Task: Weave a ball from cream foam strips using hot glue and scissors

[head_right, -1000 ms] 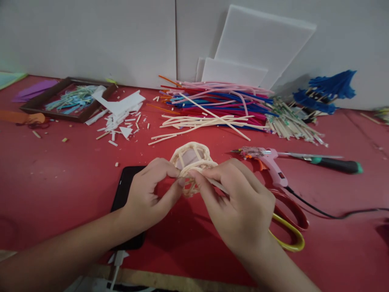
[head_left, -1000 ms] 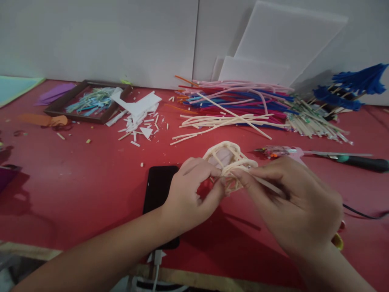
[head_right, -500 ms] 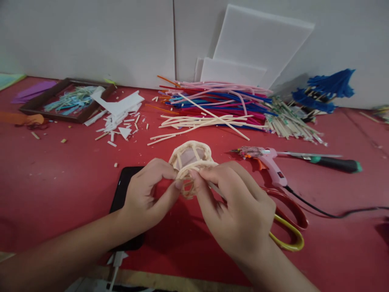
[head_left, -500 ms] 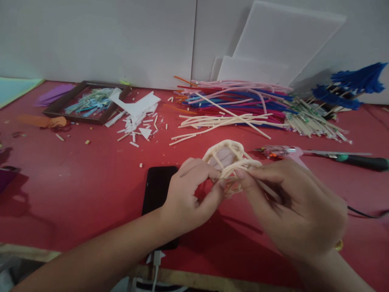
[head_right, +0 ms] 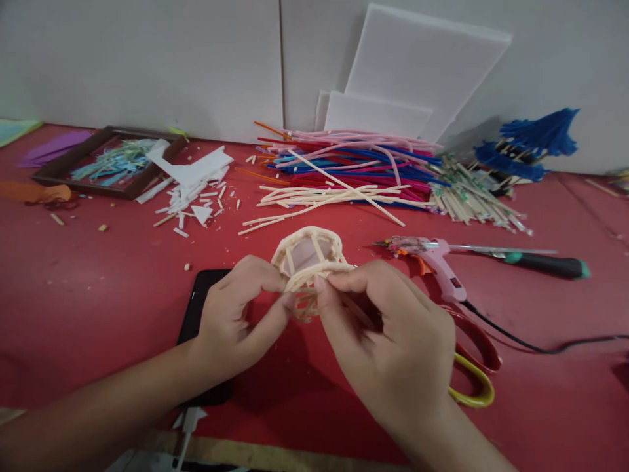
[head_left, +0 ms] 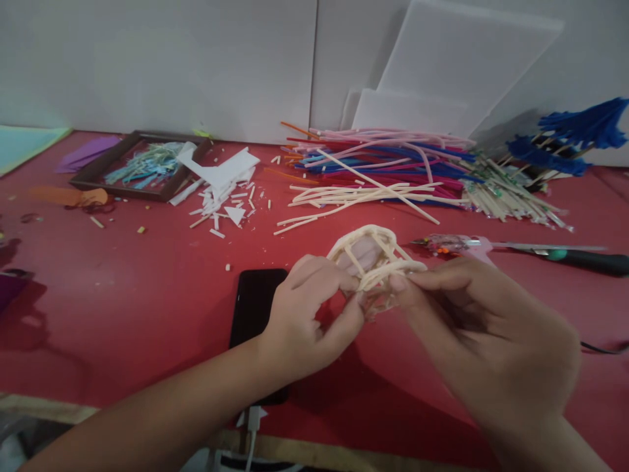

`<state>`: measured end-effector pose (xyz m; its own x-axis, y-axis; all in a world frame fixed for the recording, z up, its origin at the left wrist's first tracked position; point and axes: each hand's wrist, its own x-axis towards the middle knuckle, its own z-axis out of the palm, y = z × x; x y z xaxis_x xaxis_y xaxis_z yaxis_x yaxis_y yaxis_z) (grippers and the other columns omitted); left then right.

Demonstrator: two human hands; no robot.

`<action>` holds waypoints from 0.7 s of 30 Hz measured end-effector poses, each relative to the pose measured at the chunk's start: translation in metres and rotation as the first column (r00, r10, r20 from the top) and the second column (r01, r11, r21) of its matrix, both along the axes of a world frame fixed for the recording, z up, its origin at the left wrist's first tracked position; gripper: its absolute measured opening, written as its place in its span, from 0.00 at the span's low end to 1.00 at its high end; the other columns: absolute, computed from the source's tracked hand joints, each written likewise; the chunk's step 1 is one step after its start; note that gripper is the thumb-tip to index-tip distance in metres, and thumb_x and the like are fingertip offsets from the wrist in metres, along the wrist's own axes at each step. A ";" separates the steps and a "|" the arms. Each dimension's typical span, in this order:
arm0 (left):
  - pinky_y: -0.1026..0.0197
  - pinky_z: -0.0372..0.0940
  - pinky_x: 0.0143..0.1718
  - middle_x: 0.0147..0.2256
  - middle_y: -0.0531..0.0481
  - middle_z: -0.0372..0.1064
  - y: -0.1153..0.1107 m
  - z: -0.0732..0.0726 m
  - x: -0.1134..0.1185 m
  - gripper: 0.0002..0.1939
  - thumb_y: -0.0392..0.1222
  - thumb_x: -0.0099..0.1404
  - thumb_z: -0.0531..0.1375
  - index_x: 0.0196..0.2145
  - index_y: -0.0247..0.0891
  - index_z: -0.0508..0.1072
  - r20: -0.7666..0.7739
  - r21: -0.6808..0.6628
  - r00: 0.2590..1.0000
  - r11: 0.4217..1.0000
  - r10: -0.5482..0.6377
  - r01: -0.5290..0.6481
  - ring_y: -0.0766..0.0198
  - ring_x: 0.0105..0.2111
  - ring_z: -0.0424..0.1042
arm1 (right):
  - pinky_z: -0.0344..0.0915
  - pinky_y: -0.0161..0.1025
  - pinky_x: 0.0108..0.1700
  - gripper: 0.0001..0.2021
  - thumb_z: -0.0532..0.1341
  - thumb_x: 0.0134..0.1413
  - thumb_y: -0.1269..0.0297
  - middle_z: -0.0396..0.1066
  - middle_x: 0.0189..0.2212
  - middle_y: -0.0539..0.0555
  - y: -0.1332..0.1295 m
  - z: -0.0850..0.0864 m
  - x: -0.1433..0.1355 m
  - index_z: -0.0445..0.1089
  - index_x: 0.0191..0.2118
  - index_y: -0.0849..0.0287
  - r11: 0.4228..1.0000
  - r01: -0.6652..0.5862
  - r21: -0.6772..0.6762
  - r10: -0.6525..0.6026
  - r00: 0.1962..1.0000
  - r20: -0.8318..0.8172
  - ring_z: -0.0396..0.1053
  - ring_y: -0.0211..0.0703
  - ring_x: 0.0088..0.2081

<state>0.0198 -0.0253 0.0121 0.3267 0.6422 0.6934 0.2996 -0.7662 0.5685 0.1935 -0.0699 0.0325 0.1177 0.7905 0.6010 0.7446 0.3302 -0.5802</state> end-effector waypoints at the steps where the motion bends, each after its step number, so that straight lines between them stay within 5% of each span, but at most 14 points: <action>1: 0.63 0.67 0.31 0.27 0.52 0.72 0.000 0.000 0.000 0.06 0.33 0.66 0.60 0.31 0.40 0.68 -0.002 -0.004 1.000 1.000 0.001 -0.001 0.66 0.28 0.70 | 0.69 0.37 0.27 0.04 0.67 0.58 0.64 0.79 0.29 0.49 0.000 0.000 0.001 0.73 0.34 0.53 1.000 0.009 -0.021 -0.009 1.000 -0.015 0.75 0.40 0.27; 6: 0.62 0.67 0.31 0.27 0.52 0.72 0.000 -0.001 0.000 0.05 0.34 0.67 0.59 0.31 0.40 0.69 -0.013 -0.016 1.000 1.000 0.009 -0.010 0.66 0.29 0.71 | 0.63 0.36 0.21 0.06 0.68 0.58 0.62 0.74 0.24 0.47 0.003 0.005 0.005 0.72 0.31 0.53 0.999 0.013 -0.038 -0.014 0.999 -0.030 0.69 0.36 0.22; 13: 0.63 0.68 0.33 0.28 0.51 0.74 -0.001 -0.001 0.001 0.05 0.33 0.66 0.59 0.31 0.39 0.70 -0.018 -0.058 0.999 0.998 -0.027 0.026 0.66 0.29 0.72 | 0.71 0.48 0.46 0.07 0.68 0.56 0.64 0.73 0.40 0.54 0.008 0.002 0.009 0.71 0.30 0.53 0.999 -0.042 0.003 0.043 0.998 -0.043 0.73 0.47 0.45; 21: 0.62 0.69 0.33 0.28 0.50 0.74 -0.002 -0.001 0.001 0.04 0.34 0.66 0.59 0.32 0.39 0.69 0.002 -0.096 0.999 0.995 -0.040 0.040 0.65 0.29 0.72 | 0.74 0.39 0.38 0.09 0.67 0.55 0.72 0.75 0.36 0.51 0.011 -0.002 0.001 0.68 0.29 0.54 0.985 -0.169 0.043 0.175 0.950 -0.260 0.76 0.41 0.40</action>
